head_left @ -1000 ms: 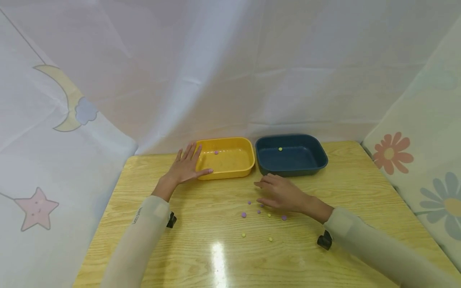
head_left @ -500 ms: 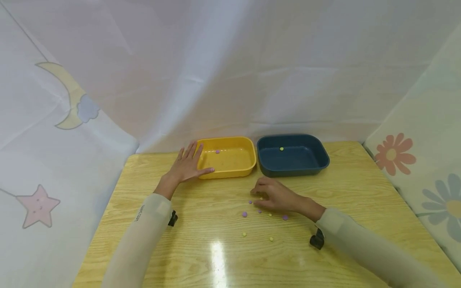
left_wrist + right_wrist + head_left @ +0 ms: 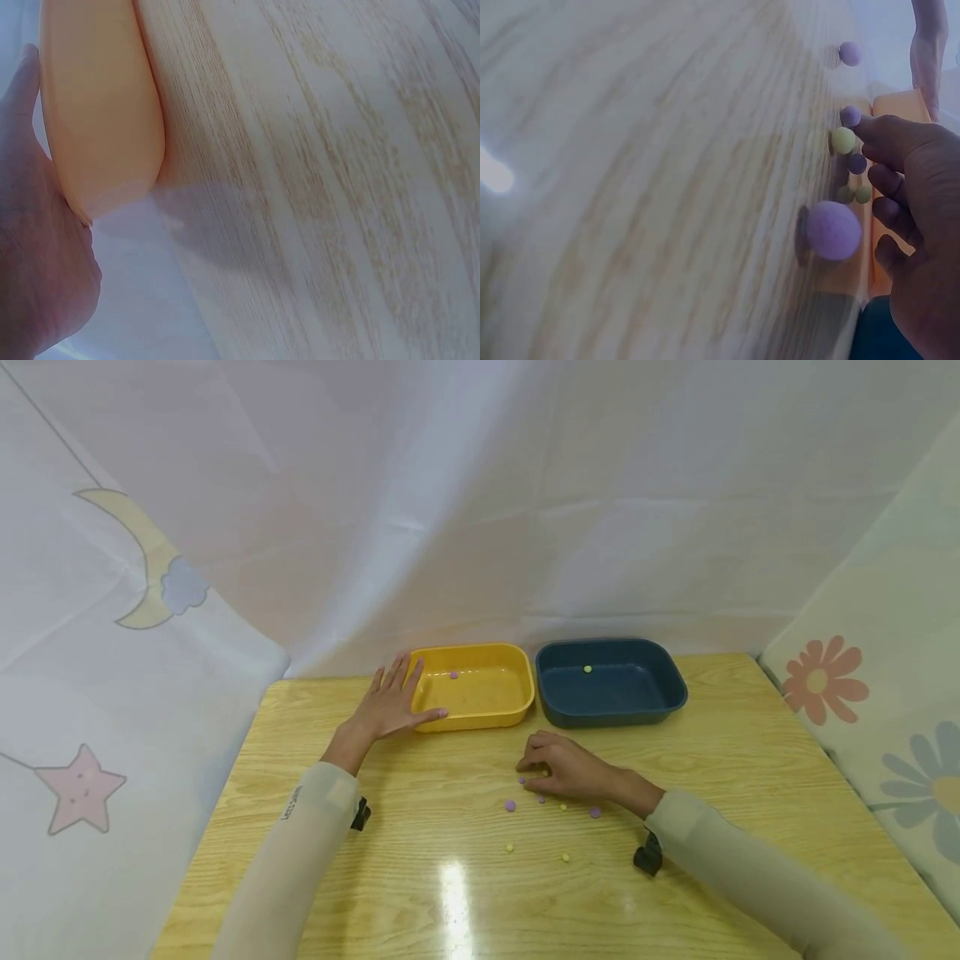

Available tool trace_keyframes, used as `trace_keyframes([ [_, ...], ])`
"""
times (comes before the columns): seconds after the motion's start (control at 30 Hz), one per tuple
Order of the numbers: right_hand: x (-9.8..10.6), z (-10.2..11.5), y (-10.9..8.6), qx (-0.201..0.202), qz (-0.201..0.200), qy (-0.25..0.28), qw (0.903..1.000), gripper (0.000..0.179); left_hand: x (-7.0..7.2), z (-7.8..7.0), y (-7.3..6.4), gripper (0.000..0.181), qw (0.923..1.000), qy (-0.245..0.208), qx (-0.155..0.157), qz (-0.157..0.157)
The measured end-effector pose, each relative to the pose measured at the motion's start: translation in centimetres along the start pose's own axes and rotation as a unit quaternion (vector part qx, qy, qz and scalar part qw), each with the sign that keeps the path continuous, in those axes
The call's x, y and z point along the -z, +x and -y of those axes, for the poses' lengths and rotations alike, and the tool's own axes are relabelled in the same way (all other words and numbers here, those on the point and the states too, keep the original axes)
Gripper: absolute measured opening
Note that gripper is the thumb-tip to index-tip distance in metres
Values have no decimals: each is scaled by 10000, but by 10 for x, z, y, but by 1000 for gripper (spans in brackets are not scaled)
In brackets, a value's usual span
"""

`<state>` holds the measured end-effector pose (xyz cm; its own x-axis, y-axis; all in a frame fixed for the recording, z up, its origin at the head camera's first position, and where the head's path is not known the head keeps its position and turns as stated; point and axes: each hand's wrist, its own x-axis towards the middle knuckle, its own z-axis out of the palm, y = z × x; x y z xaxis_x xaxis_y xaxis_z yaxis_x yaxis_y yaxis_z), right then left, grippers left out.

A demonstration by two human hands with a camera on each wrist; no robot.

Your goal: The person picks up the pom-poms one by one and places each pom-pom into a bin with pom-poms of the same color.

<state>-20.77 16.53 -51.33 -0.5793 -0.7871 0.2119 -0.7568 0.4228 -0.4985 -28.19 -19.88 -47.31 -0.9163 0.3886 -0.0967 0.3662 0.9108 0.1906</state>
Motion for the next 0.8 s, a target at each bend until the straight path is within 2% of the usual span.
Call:
trace_keyframes([
  [0.5, -5, -4, 6, 86, -37, 134, 9999, 7, 2, -3, -1, 113, 9999, -103, 16, 19],
  [0.8, -2, -3, 8, -28, -270, 840, 9961, 8, 3, -3, -1, 113, 10000, -36, 17, 31],
])
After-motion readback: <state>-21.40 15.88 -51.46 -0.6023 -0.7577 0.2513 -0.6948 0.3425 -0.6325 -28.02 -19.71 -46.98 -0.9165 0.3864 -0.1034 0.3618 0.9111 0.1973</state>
